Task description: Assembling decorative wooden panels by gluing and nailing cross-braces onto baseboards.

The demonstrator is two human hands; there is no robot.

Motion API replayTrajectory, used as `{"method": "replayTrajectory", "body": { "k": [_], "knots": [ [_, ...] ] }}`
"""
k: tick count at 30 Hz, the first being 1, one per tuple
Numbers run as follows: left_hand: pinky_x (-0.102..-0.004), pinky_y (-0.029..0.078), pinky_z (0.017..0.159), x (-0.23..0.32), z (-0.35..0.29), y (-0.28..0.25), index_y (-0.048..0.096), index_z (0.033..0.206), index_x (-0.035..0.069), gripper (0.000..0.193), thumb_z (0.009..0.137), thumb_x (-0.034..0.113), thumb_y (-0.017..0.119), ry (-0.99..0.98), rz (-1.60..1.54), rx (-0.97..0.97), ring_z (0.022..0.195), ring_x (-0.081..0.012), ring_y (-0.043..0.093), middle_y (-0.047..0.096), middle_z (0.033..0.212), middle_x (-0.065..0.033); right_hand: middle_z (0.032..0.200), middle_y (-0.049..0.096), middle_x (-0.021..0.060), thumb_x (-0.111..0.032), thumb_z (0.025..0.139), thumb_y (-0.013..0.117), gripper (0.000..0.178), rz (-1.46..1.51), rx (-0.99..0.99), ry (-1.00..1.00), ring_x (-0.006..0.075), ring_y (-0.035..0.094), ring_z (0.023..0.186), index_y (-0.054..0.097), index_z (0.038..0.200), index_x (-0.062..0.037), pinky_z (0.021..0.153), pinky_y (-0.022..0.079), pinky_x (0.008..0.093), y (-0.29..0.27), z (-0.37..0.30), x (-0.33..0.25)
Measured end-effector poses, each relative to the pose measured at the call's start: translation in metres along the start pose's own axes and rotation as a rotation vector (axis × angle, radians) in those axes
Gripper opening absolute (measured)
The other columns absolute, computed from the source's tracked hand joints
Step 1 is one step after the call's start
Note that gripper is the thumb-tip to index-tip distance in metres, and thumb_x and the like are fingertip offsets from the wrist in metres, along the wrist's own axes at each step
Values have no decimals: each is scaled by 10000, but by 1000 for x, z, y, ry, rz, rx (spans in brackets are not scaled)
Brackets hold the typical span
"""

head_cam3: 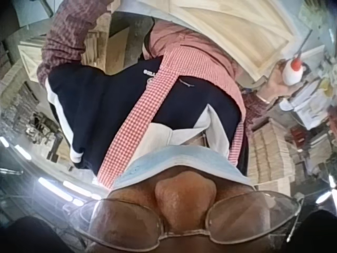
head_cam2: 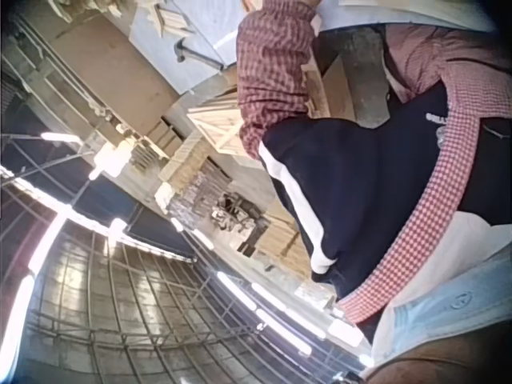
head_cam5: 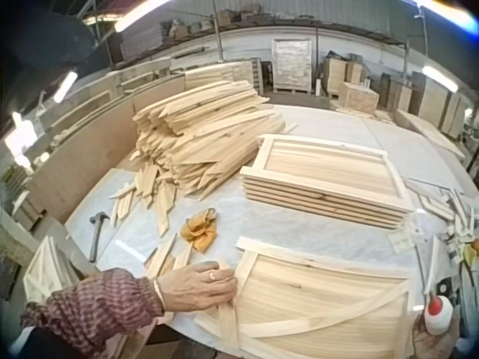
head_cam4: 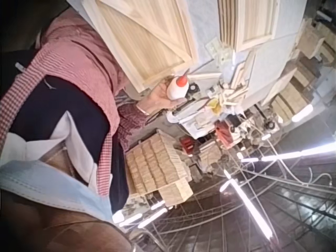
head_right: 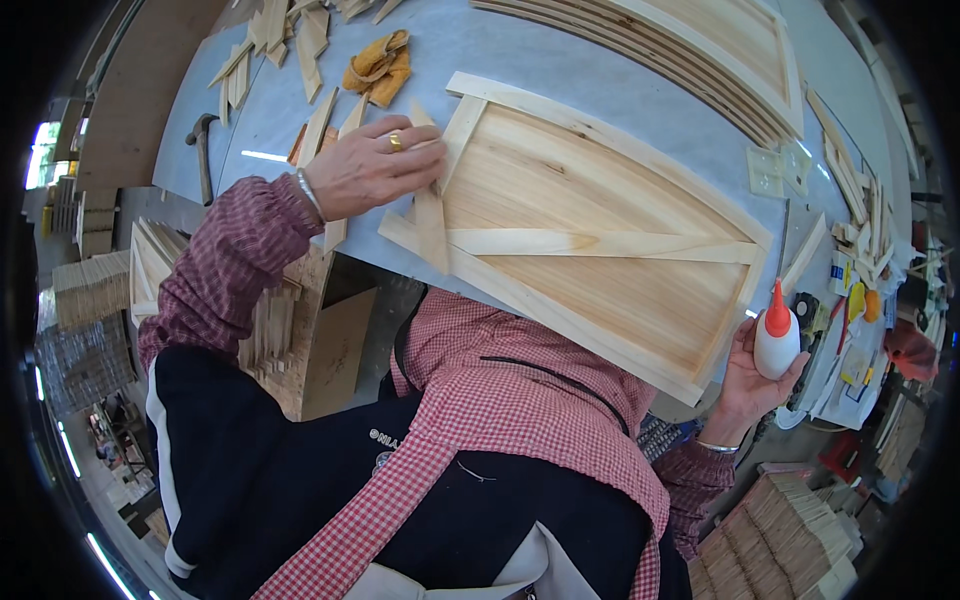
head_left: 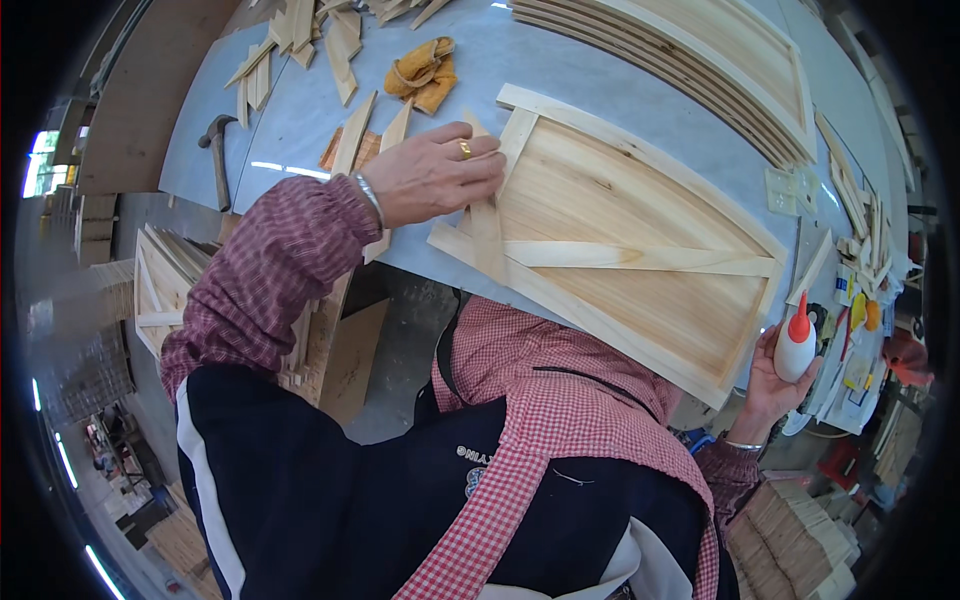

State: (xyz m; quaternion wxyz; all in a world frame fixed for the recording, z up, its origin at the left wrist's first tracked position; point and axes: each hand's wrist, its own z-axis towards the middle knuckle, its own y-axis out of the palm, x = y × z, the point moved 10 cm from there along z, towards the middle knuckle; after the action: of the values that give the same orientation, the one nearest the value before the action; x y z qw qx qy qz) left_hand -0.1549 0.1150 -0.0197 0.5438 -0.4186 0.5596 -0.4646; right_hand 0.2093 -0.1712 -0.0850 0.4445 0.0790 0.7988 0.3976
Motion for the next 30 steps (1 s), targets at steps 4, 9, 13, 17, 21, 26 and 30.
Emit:
{"method": "replayTrajectory", "body": {
  "k": [4, 9, 13, 17, 21, 26, 30],
  "knots": [
    [-339, 466, 816, -34, -10, -41, 568, 1084, 68, 415, 687, 62, 686, -298, -288, 320, 994, -209, 568, 573, 1037, -40, 1276, 496, 181, -360, 872, 578, 582, 8, -29, -4, 324, 509, 1138, 401, 1308, -16, 924, 453, 439, 2, 0, -3],
    [-341, 491, 763, -16, -15, -79, 589, 1038, 43, 390, 664, 41, 700, -397, -209, 596, 918, -232, 603, 606, 972, -63, 1195, 556, 170, -378, 856, 605, 552, -58, 8, -27, 298, 587, 1023, 458, 1233, -2, 837, 516, 399, 17, -6, 1],
    [-343, 496, 762, 3, -20, -84, 588, 1053, 29, 399, 668, 25, 693, -369, -134, 696, 942, -253, 605, 612, 990, -94, 1173, 572, 165, -401, 859, 598, 545, -98, 32, -47, 294, 607, 984, 471, 1212, -6, 801, 535, 385, 20, -8, 0],
    [-339, 488, 794, 11, -17, -93, 590, 1053, 25, 415, 650, -9, 683, -311, -116, 734, 966, -271, 602, 609, 999, -113, 1179, 569, 166, -418, 859, 592, 545, -92, 5, -63, 284, 602, 997, 477, 1199, -8, 793, 539, 382, 23, -11, -5],
    [-331, 467, 840, -4, -17, -85, 558, 1137, 14, 400, 748, 8, 647, -433, -456, 768, 988, -254, 601, 607, 1002, -100, 1177, 570, 166, -426, 861, 585, 541, -93, 23, -57, 277, 602, 998, 482, 1192, -12, 792, 540, 382, 17, -12, -4],
    [-312, 449, 811, -14, -2, -26, 454, 1262, -21, 399, 927, 192, 483, -643, -2093, 962, 918, -202, 579, 566, 993, -80, 1185, 565, 166, -415, 867, 579, 533, -92, -6, -51, 276, 595, 1011, 474, 1203, -14, 802, 535, 382, 16, -13, -2],
    [-284, 437, 741, -2, 13, -16, 394, 1308, -40, 470, 975, 292, 377, -530, -2486, 1038, 826, -168, 541, 530, 976, -73, 1193, 560, 165, -407, 869, 578, 535, -112, -28, -55, 281, 584, 1036, 465, 1217, -17, 820, 526, 386, 18, -13, -4]
  ]
}}
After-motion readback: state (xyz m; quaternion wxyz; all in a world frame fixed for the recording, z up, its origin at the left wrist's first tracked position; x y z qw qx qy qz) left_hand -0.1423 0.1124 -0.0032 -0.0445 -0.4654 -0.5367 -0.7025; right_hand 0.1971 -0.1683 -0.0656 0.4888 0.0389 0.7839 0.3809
